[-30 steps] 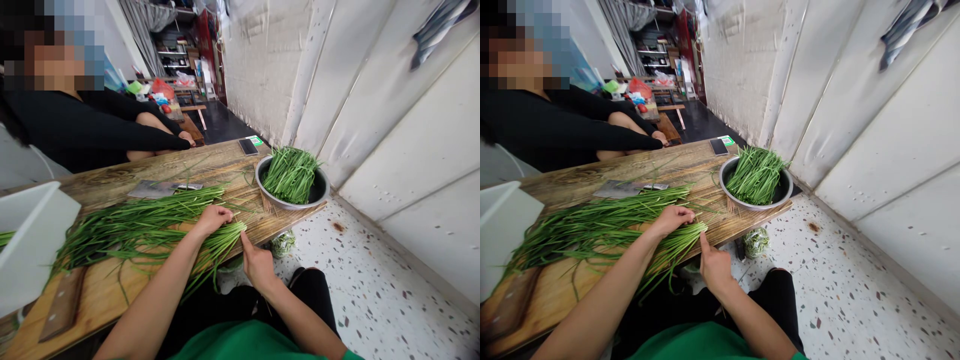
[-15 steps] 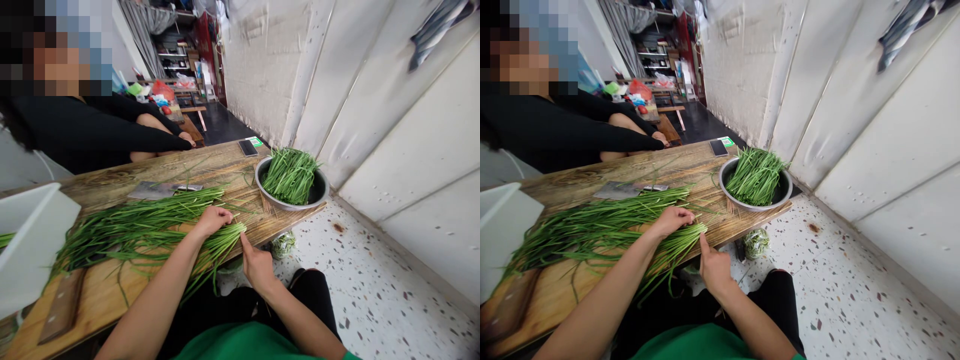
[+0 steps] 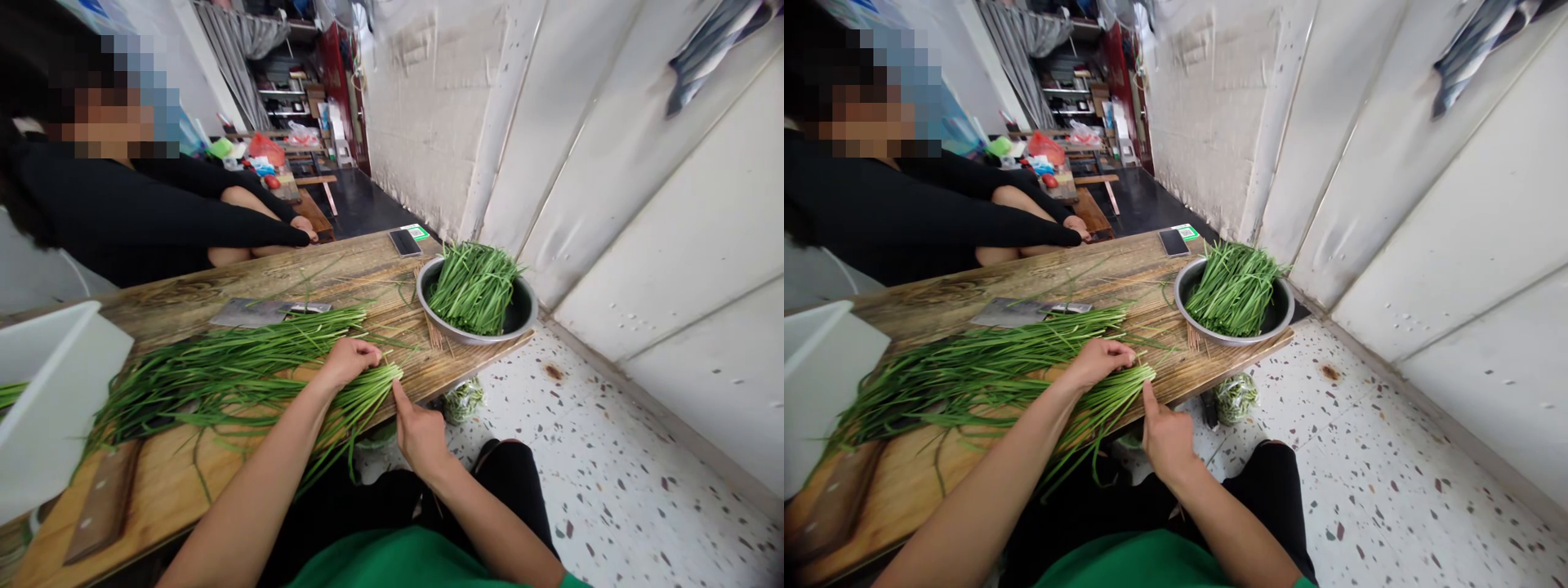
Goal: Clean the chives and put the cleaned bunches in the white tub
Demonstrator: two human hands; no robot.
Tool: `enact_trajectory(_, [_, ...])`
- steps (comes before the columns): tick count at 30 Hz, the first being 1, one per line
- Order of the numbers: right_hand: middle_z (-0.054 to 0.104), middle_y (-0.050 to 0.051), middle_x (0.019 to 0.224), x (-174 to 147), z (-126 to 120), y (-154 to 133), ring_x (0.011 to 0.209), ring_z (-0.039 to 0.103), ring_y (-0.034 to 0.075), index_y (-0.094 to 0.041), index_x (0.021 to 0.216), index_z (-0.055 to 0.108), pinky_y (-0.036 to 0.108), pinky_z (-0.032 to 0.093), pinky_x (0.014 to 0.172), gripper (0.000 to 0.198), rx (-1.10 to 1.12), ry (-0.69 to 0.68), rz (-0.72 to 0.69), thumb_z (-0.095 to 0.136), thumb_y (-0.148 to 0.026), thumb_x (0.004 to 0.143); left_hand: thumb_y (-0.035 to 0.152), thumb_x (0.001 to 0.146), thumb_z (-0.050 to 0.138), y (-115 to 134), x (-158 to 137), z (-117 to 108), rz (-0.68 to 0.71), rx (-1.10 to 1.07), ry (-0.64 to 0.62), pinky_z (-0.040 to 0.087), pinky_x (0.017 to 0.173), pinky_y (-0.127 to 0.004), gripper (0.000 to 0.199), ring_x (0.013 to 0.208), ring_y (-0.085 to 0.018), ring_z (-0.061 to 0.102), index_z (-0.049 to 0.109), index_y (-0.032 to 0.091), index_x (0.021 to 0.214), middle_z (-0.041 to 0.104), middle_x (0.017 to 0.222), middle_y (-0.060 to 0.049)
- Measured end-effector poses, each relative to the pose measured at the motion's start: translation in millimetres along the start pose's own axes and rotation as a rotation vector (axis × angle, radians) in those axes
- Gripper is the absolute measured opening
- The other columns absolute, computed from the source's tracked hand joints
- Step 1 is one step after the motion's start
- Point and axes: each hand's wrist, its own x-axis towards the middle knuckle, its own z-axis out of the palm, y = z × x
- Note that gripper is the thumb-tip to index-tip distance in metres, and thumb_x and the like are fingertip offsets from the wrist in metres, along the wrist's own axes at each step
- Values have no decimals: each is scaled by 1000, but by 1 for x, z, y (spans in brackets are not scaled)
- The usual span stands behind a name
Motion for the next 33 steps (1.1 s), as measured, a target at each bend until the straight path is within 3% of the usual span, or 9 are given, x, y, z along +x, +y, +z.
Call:
enact_trajectory(15, [66, 6, 74, 1, 2, 3, 58, 59, 12, -6, 130, 35, 19, 45, 56, 52, 38, 22, -21, 35, -11, 77, 25, 58, 58, 1, -1, 2, -51, -129, 10, 37, 51, -20, 15, 50, -9, 48, 62, 11, 57, 62, 59, -3])
enact_trajectory(27, [66, 5, 70, 1, 2, 3, 55, 59, 12, -6, 129, 36, 19, 43, 52, 52, 22, 17, -16, 36, -12, 77, 28, 58, 58, -1, -1, 2, -34, -85, 17, 37, 51, -20, 18, 50, -9, 48, 64, 11, 63, 61, 57, -2])
enact_trajectory(33, [66, 6, 71, -1, 6, 3, 55, 59, 11, -6, 129, 36, 18, 43, 54, 52, 30, 61, -17, 35, -10, 77, 28, 59, 57, 4, -4, 2, -10, -24, -9, 36, 53, -20, 17, 52, -9, 48, 62, 12, 55, 62, 58, -1])
